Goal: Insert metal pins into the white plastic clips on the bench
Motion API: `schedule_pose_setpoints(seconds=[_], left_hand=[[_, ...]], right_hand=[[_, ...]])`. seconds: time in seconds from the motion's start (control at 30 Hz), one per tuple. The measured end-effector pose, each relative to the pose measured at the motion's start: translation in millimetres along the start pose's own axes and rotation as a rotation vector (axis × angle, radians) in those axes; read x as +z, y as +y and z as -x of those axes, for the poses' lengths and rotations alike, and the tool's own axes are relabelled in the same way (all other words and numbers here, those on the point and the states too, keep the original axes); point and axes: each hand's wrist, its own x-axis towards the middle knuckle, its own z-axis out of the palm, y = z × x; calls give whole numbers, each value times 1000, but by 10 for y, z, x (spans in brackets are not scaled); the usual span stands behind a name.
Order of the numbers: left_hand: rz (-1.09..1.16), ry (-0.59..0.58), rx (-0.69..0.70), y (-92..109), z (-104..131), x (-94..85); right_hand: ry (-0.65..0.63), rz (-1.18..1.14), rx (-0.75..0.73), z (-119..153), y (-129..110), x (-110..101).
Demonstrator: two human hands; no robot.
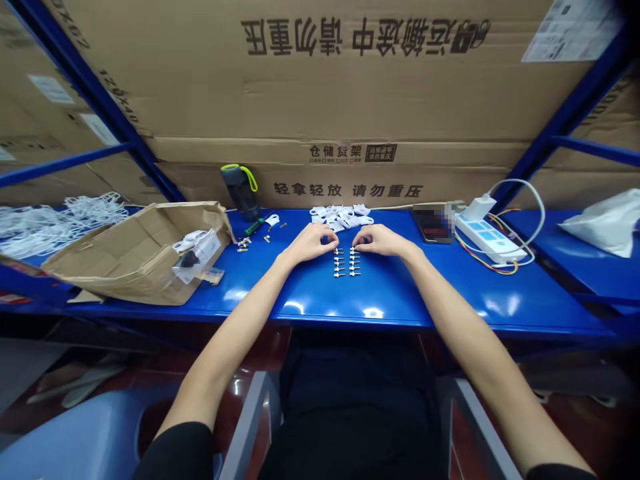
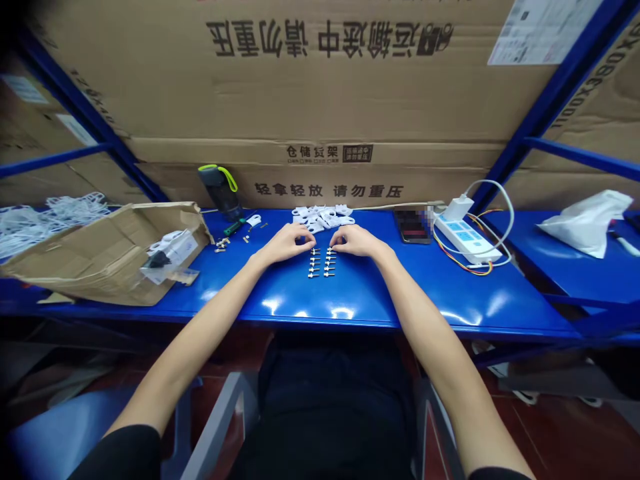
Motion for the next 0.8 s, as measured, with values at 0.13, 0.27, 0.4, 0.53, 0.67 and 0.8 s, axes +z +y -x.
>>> schedule_pose_setpoints(seconds=[0.13, 0.27, 0.4, 0.53, 0.67, 0.8], left_hand=[[-14, 4, 0, 24, -8, 18], [-21, 5, -11, 61, -28, 46], [-7, -3, -11, 80, -46, 51], [-3, 14, -18, 61, -40, 42], [-40, 47, -30, 48, -30, 53], [-86, 53, -40, 68, -36, 84]], right_hand=[[4, 46, 22, -30, 26, 50], [37, 69, 0, -48, 31, 96], [106, 89, -70, -56, -28, 120], [169, 120, -100, -65, -117, 123], [233, 132, -71, -72, -163, 136], [266, 113, -59, -82, -181, 179]])
